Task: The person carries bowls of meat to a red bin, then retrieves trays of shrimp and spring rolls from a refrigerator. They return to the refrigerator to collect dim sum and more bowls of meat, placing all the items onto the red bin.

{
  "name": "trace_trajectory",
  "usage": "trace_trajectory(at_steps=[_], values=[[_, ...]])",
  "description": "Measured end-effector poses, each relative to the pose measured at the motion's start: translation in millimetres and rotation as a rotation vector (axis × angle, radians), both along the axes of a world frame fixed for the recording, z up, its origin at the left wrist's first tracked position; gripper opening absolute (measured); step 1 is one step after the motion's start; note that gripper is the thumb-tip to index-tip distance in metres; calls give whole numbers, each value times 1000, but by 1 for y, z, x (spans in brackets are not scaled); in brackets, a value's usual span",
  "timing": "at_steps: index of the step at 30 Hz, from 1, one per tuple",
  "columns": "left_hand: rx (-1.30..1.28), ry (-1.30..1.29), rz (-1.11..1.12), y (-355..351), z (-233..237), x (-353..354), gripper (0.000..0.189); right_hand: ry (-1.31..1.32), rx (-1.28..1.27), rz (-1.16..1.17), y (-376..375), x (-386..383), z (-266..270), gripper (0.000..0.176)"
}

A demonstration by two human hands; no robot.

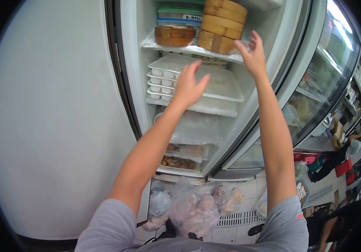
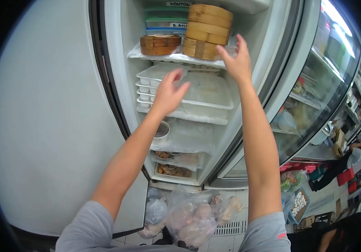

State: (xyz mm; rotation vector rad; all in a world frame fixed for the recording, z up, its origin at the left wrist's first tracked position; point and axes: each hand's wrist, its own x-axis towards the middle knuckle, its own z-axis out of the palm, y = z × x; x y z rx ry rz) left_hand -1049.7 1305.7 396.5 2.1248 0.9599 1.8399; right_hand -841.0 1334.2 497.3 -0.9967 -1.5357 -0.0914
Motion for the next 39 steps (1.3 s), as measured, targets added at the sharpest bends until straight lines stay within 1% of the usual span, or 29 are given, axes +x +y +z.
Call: trace_trajectory(at_steps=[1, 2, 3, 4, 5, 6, 7, 9, 10, 11, 13, 14, 16, 17, 19, 20, 21, 23, 24, 25, 26, 28, 30, 31, 33, 34, 36, 37, 39], values=[[29, -11, 51, 21, 22, 15, 55, 10, 18, -77, 13, -1, 14, 87], [148, 8, 159, 43, 37, 29, 60, 20, 38, -154, 22, -4, 24, 98], [267, 25, 267, 59, 48, 39, 66, 10, 44, -150, 27, -10, 35, 98], [269, 16, 270, 62, 57, 41, 66, 33, -24, -150, 31, -16, 44, 108], [122, 14, 298, 63, 71, 43, 73, 60, -92, -154, 39, -18, 49, 118], [-23, 12, 322, 62, 82, 46, 80, 20, -63, -109, 51, -22, 55, 126], [-20, 4, 317, 65, 85, 54, 80, 13, -58, -114, 54, -29, 57, 126], [-16, -38, 482, 70, 86, 67, 92, 19, -158, -239, 53, -50, 61, 129], [-144, -68, 342, 75, 91, 66, 101, 9, -153, -230, 57, -50, 61, 131], [-150, -69, 334, 79, 86, 63, 101, 6, -158, -238, 63, -47, 60, 131], [-1, -95, 351, 80, 78, 59, 100, -11, -81, -76, 69, -36, 58, 127], [-6, -88, 340, 80, 77, 58, 100, -5, -88, -88, 69, -28, 55, 127], [-25, -112, 300, 83, 82, 58, 97, -5, -86, 101, 70, -17, 57, 119], [-27, -105, 293, 89, 83, 59, 97, 2, -88, 94, 70, -15, 55, 119], [-185, -150, 136, 114, 97, 65, 88, 114, -228, 261, 69, -9, 55, 111], [-358, -191, -221, 139, 104, 61, 80, 169, -273, 223, 70, -7, 52, 109], [-360, -157, -368, 138, 110, 53, 77, 151, -239, 246, 72, -4, 50, 108], [-519, -143, -733, 121, 120, 35, 81, 238, -322, 273, 67, 2, 45, 107], [-560, -155, -699, 117, 122, 33, 86, 244, -320, 268, 65, 2, 43, 107], [-561, -148, -703, 118, 121, 35, 86, 217, -294, 289, 66, 3, 40, 102], [-507, -134, -679, 119, 119, 37, 85, 190, -268, 311, 66, 4, 39, 98], [-452, -118, -650, 116, 119, 36, 84, 178, -263, 306, 63, 5, 39, 98], [-347, -137, -681, 108, 118, 33, 80, 172, -262, 302, 60, 1, 36, 99], [-351, -135, -680, 115, 113, 36, 80, 171, -255, 273, 56, -3, 36, 100], [-173, -120, -468, 139, 105, 43, 91, 167, -244, 248, 55, -8, 40, 101], [-176, -119, -466, 136, 108, 41, 91, 163, -252, 230, 55, -9, 41, 102], [-194, -5, -625, 132, 114, 35, 111, 167, -269, 213, 55, -10, 39, 103], [-205, -2, -625, 135, 111, 34, 111, 171, -283, 211, 55, -10, 39, 104], [-330, 72, -445, 140, 110, 34, 83, 174, -299, 208, 56, -12, 38, 105]])
